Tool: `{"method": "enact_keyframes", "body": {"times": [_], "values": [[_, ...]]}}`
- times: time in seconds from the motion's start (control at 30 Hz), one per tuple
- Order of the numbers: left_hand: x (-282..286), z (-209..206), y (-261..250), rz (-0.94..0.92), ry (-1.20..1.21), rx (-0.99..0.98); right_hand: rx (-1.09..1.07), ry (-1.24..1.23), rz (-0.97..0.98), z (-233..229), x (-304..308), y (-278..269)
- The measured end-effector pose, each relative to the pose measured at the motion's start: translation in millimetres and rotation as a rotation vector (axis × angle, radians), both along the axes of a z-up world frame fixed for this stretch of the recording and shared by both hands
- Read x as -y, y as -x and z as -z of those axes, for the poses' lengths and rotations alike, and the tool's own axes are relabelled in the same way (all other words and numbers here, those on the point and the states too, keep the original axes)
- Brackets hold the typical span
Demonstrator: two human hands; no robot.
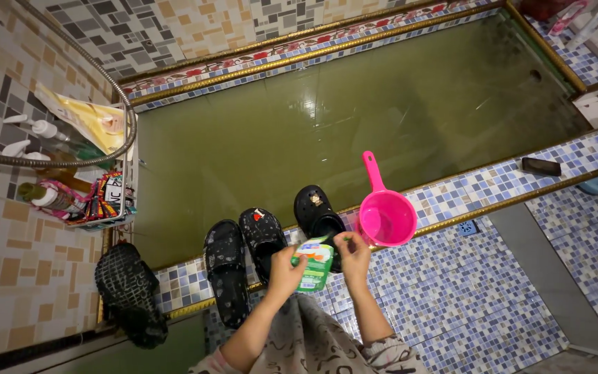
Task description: The person washes a pair of black slip-on shoes by hand in a tiled washbasin. They scrub the soles and uppers with a bar of soap, rinse the shoes under running water from a handheld showerhead, and place the cleaned shoes on the basin edge.
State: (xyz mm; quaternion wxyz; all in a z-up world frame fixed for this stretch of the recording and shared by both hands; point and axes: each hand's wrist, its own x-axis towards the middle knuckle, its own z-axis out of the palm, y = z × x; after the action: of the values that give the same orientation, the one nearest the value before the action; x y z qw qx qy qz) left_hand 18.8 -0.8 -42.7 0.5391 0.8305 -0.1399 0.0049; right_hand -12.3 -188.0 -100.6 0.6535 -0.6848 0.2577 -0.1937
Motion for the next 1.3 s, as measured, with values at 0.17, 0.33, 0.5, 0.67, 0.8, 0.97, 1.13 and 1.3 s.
{"method": "enact_keyframes", "body": {"times": [0.17, 0.33, 0.5, 0.67, 0.8, 0.97, 1.13, 1.3], "values": [[-43, 0, -7, -0.191, 0.080, -0.154, 0.019, -0.715, -0.200, 32, 35, -10], [-114, -3, -14, -0.399, -0.014, 0.009, 0.036, -0.639, -0.279, 49, 22, -5], [-178, -18, -3, -0.570, 0.005, -0.032, -0.215, 1.086, -0.597, 37, -12, -11], [-222, -60, 10, -0.722, -0.234, 0.178, -0.274, 1.181, -0.633, 38, -20, -11], [-264, -99, 5, -0.776, -0.288, 0.270, -0.239, 1.244, -0.631, 45, -16, -12], [-322, -151, -54, -0.753, -0.217, 0.184, -0.315, 1.276, -0.682, 29, -18, -16], [-340, -171, -134, -0.832, -0.209, 0.304, -0.444, 1.275, -0.693, 19, -26, -20], [-343, -157, -181, -0.716, -0.148, 0.490, -0.494, 1.258, -0.636, 21, -33, -15]]}}
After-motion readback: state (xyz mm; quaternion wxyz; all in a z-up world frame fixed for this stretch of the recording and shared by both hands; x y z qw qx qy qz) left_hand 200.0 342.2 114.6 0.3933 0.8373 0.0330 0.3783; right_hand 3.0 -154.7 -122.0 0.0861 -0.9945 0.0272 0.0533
